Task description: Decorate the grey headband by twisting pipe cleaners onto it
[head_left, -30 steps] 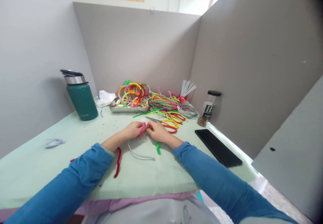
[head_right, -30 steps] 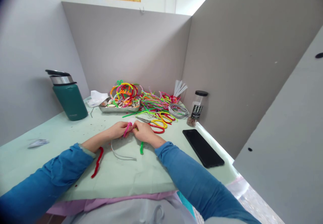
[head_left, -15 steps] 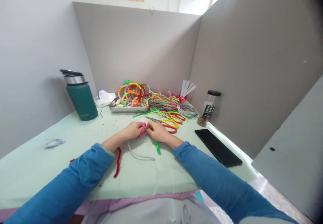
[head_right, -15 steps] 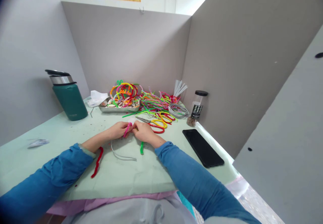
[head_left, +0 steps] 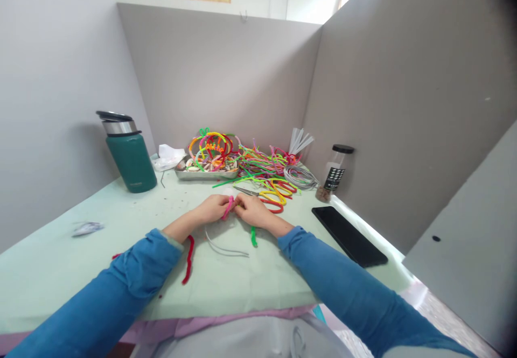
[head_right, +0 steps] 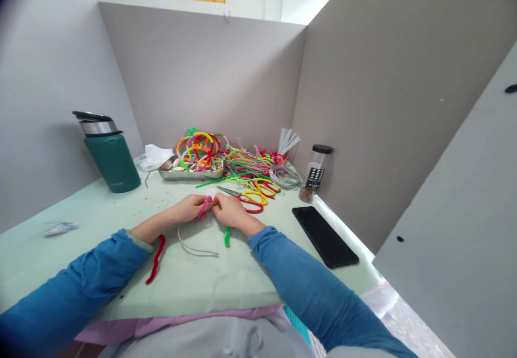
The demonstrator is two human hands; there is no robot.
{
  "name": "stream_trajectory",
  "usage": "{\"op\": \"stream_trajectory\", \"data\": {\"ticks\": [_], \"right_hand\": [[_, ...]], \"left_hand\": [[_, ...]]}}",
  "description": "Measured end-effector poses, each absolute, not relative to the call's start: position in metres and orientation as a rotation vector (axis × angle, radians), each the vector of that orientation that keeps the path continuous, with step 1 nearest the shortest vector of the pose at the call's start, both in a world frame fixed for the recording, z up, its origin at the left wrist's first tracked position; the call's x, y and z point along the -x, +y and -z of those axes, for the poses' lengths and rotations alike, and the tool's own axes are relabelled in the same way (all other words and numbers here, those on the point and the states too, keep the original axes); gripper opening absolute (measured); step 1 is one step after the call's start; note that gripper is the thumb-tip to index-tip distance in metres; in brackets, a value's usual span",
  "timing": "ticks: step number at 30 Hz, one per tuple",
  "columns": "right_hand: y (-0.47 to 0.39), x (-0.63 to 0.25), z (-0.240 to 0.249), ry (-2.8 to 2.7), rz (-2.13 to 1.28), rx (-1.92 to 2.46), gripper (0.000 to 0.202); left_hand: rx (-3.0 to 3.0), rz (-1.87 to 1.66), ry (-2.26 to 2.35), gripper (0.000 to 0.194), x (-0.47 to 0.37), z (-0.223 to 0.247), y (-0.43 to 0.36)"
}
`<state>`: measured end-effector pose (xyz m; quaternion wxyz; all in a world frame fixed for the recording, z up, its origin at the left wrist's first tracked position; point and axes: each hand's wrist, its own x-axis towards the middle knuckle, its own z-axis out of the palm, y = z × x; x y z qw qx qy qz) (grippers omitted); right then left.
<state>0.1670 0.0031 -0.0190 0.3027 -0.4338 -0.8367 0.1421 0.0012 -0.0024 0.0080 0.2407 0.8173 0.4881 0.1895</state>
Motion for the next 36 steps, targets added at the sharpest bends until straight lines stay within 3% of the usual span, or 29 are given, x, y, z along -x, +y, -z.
{"op": "stream_trajectory", "data": {"ticks": [36], "right_hand": [[0.0037,-0.1668,0.0194,-2.251,-0.307,1.171,0.014]], "left_hand": [[-2.224,-0.529,1.325,0.047,0.0,-0.0056,-0.0004]]}}
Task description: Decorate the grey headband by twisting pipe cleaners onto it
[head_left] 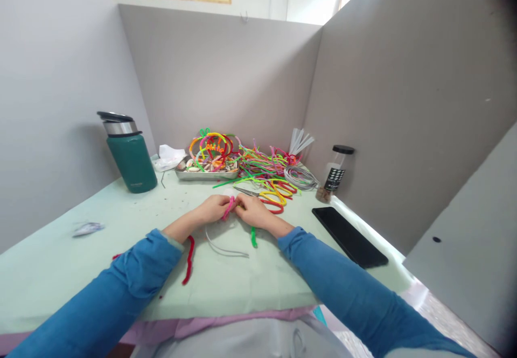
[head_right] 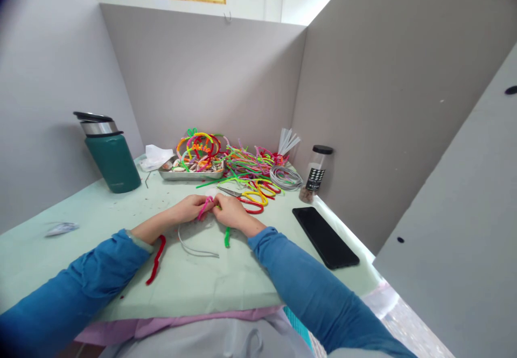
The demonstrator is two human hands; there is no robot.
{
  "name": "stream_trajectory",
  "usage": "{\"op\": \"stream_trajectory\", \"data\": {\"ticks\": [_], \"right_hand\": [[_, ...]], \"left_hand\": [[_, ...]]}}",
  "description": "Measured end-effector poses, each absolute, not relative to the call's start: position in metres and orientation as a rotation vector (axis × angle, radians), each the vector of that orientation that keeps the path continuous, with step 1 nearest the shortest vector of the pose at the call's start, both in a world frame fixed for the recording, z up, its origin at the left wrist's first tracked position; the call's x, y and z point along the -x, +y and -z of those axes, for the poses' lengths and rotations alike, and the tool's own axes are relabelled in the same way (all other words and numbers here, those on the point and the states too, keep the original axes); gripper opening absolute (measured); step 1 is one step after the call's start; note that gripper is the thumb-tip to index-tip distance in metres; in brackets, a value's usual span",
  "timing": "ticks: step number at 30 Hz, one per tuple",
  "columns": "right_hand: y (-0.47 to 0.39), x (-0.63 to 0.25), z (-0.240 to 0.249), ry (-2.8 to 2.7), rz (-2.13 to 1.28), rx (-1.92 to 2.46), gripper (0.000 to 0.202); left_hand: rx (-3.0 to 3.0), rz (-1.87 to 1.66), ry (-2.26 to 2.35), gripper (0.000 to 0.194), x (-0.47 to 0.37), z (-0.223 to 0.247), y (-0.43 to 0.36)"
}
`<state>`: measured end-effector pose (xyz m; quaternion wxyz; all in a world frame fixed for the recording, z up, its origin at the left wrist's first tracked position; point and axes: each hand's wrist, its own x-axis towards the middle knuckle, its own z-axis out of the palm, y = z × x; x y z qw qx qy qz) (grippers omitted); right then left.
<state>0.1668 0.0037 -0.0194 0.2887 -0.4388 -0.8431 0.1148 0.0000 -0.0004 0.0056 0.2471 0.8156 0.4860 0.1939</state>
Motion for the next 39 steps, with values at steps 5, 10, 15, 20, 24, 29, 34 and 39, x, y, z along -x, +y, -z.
{"op": "stream_trajectory", "data": {"ticks": [5,10,15,20,24,29,34,39], "right_hand": [[0.0044,-0.1668,0.0202,-2.254,-0.31,1.157,0.015],[0.0041,-0.1669,0.0197,-2.258,-0.313,1.17,0.015],[0.0037,-0.167,0.0197,-2.255,-0.293,1.166,0.013],[0.0038,-0.167,0.0195,-2.258,-0.299,1.166,0.013],[0.0046,-0.1668,0.0193,-2.257,-0.292,1.165,0.013],[0.0043,-0.1667,0.0194,-2.259,-0.296,1.152,0.012],[0.0037,-0.1665,0.0199,-2.26,-0.289,1.168,0.014],[0.0032,-0.1673,0.0189,-2.262,-0.3,1.179,0.014]], "left_hand": [[-2.226,-0.53,1.328,0.048,-0.0002,-0.0062,-0.0017],[-2.218,-0.535,1.326,0.05,-0.0011,-0.0069,-0.0025],[-2.207,-0.544,1.326,0.05,-0.0011,-0.0073,-0.0028],[-2.234,-0.531,1.335,0.049,-0.0008,-0.0073,-0.0023],[-2.235,-0.526,1.332,0.047,-0.0006,-0.0069,-0.0017],[-2.247,-0.53,1.336,0.045,-0.0015,-0.009,-0.0036],[-2.249,-0.527,1.34,0.044,-0.0025,-0.0103,-0.0048],[-2.265,-0.537,1.323,0.045,-0.0016,-0.0095,-0.0043]]}}
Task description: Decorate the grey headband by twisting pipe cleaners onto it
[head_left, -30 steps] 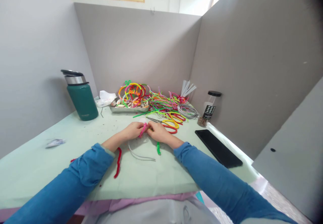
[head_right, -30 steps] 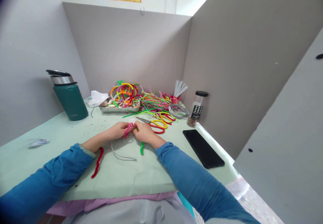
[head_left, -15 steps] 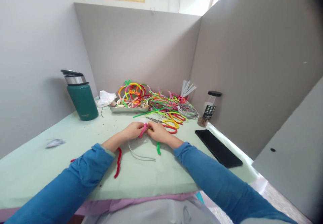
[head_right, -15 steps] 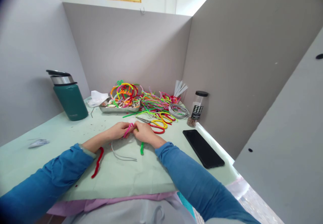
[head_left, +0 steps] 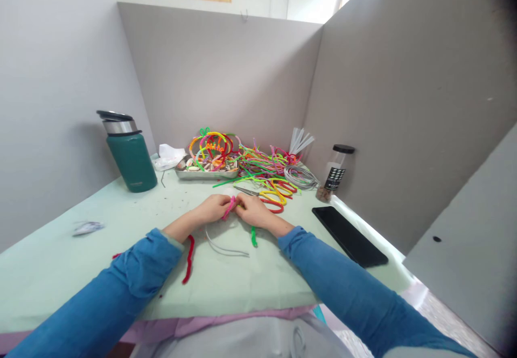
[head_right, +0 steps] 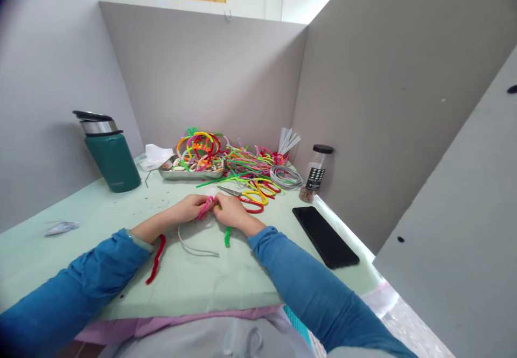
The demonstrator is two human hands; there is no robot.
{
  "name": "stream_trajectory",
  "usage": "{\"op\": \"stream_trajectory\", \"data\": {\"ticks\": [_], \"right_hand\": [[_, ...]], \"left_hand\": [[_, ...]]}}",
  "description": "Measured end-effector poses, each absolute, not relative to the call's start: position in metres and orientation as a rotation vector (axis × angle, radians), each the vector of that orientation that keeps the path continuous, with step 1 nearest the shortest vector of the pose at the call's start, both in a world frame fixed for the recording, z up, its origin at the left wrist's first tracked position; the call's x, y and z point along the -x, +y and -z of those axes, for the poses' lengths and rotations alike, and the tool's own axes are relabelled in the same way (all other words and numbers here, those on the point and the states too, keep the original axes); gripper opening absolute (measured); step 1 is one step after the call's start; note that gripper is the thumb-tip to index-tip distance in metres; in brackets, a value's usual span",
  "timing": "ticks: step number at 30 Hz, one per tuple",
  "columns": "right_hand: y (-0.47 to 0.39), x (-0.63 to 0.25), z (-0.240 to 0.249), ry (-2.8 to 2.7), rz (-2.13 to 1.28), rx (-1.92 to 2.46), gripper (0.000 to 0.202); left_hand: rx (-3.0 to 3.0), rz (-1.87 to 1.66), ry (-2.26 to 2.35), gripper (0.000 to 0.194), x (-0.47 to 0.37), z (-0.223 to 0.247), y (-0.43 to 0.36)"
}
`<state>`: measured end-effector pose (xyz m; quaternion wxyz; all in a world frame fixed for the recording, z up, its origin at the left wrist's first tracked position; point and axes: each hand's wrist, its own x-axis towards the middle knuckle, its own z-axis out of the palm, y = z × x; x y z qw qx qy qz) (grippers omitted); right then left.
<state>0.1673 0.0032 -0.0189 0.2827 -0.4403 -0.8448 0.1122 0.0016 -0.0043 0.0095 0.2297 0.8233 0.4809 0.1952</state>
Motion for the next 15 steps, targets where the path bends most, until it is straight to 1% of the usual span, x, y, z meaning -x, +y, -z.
{"op": "stream_trajectory", "data": {"ticks": [10,15], "right_hand": [[0.0024,-0.166,0.0175,-2.262,-0.294,1.182,0.013],[0.0031,-0.1666,0.0185,-2.262,-0.292,1.169,0.013]], "left_hand": [[-2.243,-0.536,1.33,0.046,-0.0015,-0.009,-0.0039],[-2.255,-0.538,1.337,0.043,-0.0017,-0.0096,-0.0046]]}}
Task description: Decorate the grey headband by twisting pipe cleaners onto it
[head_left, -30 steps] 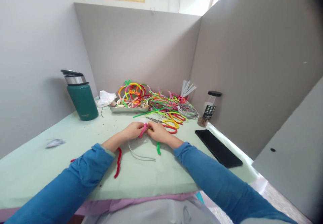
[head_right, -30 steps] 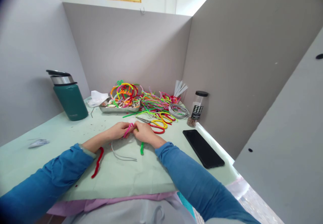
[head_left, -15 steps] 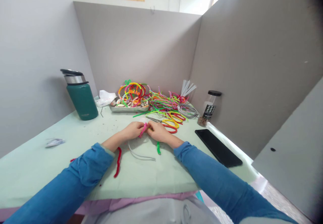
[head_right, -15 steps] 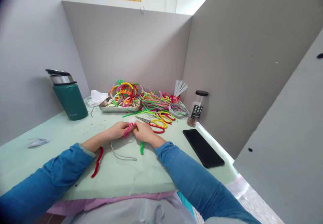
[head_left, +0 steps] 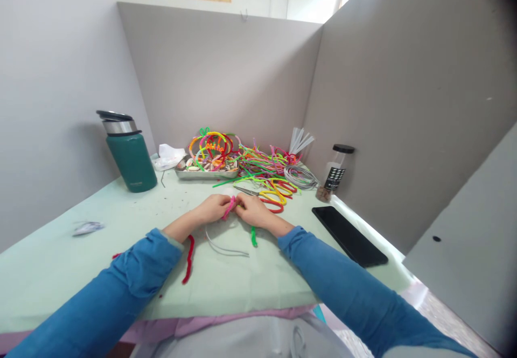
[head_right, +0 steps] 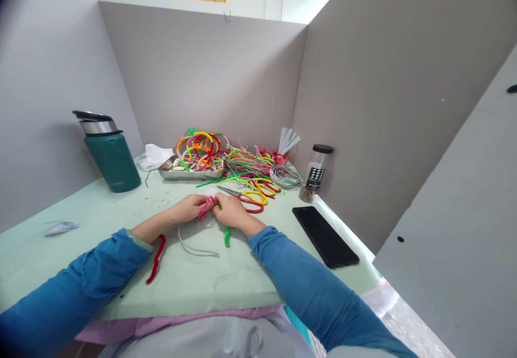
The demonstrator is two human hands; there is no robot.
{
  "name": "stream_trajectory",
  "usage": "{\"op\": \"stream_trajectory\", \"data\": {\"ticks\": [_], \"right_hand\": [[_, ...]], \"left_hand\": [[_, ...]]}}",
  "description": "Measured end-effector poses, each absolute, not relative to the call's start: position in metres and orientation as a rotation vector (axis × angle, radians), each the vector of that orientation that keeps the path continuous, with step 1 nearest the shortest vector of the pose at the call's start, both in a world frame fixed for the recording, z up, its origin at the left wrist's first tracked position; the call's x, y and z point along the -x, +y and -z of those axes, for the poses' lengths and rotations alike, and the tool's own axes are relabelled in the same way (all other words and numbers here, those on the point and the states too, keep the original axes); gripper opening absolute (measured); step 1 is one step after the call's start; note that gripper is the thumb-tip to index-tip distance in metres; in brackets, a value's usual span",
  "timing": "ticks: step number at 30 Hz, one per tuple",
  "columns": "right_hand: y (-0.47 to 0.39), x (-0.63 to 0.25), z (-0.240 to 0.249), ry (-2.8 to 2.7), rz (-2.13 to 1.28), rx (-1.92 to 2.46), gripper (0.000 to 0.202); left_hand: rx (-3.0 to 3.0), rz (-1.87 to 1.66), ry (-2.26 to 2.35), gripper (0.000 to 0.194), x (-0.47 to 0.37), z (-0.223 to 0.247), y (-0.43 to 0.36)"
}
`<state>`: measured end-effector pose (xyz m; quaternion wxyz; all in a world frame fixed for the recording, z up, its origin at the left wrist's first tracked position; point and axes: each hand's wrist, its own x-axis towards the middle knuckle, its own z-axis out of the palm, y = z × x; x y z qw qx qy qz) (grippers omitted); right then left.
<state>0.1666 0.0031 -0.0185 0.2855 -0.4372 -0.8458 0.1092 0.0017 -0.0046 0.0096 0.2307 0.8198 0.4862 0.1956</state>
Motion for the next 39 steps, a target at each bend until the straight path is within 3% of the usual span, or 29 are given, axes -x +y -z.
{"op": "stream_trajectory", "data": {"ticks": [25,39], "right_hand": [[0.0027,-0.1663,0.0189,-2.295,-0.255,1.191,0.016],[0.0039,-0.1664,0.0198,-2.286,-0.263,1.181,0.014]], "left_hand": [[-2.373,-0.456,1.423,0.031,-0.0044,-0.0129,-0.0066],[-2.417,-0.424,1.438,0.037,-0.005,-0.0138,-0.0066]]}}
